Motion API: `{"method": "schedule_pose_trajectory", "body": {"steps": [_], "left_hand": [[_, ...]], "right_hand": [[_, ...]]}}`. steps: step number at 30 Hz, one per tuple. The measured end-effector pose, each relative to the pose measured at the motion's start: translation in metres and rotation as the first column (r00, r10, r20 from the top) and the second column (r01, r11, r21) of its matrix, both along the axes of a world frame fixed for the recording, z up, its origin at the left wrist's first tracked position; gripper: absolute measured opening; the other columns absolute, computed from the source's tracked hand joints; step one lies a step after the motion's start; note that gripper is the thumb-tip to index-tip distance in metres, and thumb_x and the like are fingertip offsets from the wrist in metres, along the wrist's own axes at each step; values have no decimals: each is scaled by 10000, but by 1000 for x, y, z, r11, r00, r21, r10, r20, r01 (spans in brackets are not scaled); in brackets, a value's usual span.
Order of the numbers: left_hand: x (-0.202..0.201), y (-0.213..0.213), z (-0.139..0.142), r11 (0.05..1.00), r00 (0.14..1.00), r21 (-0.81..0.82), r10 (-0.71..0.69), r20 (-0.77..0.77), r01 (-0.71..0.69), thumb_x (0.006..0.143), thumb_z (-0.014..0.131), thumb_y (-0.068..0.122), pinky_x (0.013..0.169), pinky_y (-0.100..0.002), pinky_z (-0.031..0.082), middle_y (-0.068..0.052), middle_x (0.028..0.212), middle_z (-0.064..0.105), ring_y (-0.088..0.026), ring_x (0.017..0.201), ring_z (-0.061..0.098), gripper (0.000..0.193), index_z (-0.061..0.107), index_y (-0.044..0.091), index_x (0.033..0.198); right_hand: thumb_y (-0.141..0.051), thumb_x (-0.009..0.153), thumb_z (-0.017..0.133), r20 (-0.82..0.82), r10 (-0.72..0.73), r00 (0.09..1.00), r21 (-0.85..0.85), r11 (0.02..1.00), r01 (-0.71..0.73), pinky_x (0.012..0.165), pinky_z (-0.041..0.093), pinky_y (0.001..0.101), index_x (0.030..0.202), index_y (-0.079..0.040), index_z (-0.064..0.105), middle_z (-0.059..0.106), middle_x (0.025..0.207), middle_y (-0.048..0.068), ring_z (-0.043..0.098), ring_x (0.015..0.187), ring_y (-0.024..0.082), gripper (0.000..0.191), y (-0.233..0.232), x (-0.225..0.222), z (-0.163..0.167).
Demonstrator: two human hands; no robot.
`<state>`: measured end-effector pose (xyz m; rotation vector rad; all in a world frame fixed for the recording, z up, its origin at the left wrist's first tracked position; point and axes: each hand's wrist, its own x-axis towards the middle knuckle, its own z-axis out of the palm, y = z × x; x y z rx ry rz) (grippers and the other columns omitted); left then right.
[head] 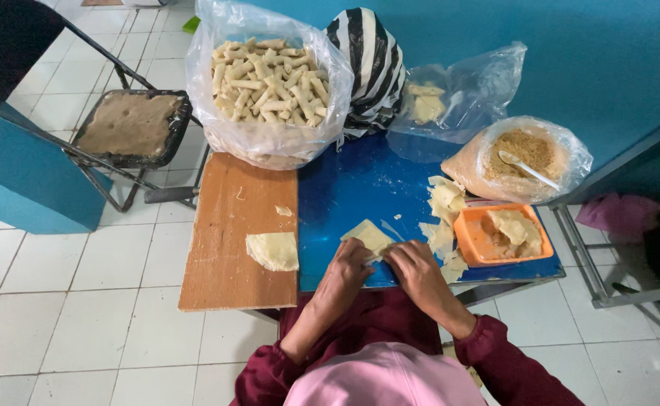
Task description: The person picks up flat dough pieces from the table, sprinkles a brown powder over them using a spoon from a plastic bag, folds the dough pieces by hand, and stacks the folded pieces on the table, occasionally placing pieces into an orange container.
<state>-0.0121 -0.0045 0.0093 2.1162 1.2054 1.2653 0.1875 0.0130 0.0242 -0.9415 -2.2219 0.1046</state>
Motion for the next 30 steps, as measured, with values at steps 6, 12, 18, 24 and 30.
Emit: {"method": "schedule_pose_trajectory", "body": {"steps": [6, 12, 18, 24, 30], "left_hand": [[3, 15, 4, 988, 975, 90, 142, -170, -128, 844, 658, 9, 784, -429, 494, -145, 932, 596, -352, 902, 567, 33, 642, 34, 858], [3, 26, -4, 992, 982, 121, 68, -178, -46, 763, 577, -73, 780, -438, 482, -121, 904, 612, -341, 880, 582, 134, 619, 22, 846], [0, 13, 0, 999, 999, -27, 36, 11, -36, 858, 644, -57, 798, -432, 522, -152, 990, 594, -364, 950, 622, 80, 640, 0, 913], [-2, 14, 0, 994, 999, -104, 24, 21, -21, 867, 671, -12, 793, -434, 536, -158, 1011, 595, -369, 955, 638, 69, 659, 0, 934], [-2, 21, -8, 997, 999, -65, 33, 33, -31, 921, 609, -28, 737, -427, 549, -152, 998, 602, -362, 893, 661, 91, 680, 29, 920]], "right_hand": [[-70, 881, 688, 95, -32, 995, -159, 986, 46, 809, 469, 477, 960, -19, 645, 639, 925, 138, 587, 912, 363, 103, 30, -2, -2], [-16, 886, 679, 15, 42, 999, -130, 991, -40, 846, 505, 432, 1019, -37, 690, 675, 1025, 91, 607, 966, 319, 135, 24, -6, 2], [-60, 880, 714, 35, 72, 997, -127, 990, -67, 882, 516, 413, 1092, -21, 698, 671, 1093, 106, 617, 1008, 310, 216, 11, -4, 11], [-77, 916, 715, 17, 29, 999, -207, 978, -25, 839, 539, 384, 1031, -60, 723, 718, 1046, 51, 655, 966, 272, 116, 16, -2, 8], [-65, 914, 703, 40, 24, 999, -54, 998, -22, 841, 515, 423, 1030, -23, 687, 665, 1008, 105, 630, 951, 307, 124, 13, -10, 6]]}}
